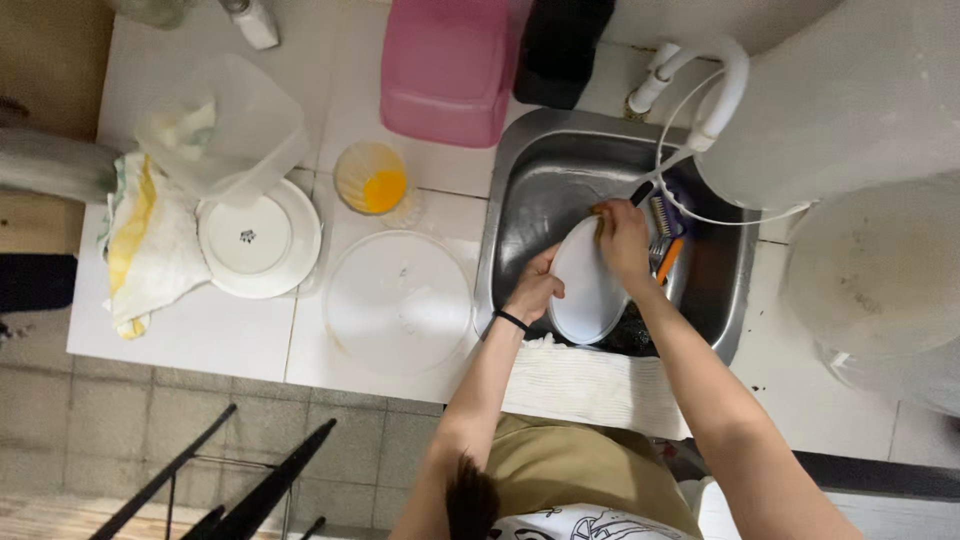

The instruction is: The person washes several kitchen items in a sink using a sponge and running water. They scrub and rinse a plastic container, a pink container, a white lid, a glass, and a knife, placing each item aside after cleaning.

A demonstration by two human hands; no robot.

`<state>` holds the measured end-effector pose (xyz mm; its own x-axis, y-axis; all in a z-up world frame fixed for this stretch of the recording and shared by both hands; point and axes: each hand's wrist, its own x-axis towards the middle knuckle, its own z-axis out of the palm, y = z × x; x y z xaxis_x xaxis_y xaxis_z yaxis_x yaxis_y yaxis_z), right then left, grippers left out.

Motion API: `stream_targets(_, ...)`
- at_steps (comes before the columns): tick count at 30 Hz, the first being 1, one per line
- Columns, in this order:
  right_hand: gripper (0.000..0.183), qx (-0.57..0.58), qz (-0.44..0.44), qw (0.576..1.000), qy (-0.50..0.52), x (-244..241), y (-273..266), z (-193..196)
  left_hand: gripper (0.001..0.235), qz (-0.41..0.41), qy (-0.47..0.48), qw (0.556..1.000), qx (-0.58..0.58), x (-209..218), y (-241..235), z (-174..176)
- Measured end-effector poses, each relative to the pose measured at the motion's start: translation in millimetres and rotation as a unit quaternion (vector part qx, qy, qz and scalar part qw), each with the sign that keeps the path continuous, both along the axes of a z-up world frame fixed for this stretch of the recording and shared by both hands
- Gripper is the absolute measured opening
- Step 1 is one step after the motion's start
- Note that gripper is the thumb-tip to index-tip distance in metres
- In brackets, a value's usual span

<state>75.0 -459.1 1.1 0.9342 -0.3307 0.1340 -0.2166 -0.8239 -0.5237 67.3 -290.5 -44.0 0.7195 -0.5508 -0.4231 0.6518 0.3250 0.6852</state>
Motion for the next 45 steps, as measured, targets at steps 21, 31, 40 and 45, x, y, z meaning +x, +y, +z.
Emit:
stream_targets(21,0.06,0.38,-0.077,0.911,0.14,18.8,-71.1,6.5,0.108,-0.097,-0.092,0.933,0.334,6.1,37.4,15.2)
stream_targets(31,0.064,0.254,-0.021,0.967,-0.002,-1.1,-31.4,16.3,0.094,-0.174,-0.079,0.966,0.175,55.0,3.8,37.0)
stream_targets(40,0.028,0.195,0.016,0.968,-0.16,-29.2,49.2,8.0,0.113,-0.165,0.031,0.979,0.112,67.0,1.2,15.9)
stream_targets(45,0.019,0.197,-0.03,0.966,-0.166,-0.4,19.1,20.0,0.124,-0.182,-0.01,0.977,0.112,65.4,4.9,8.9)
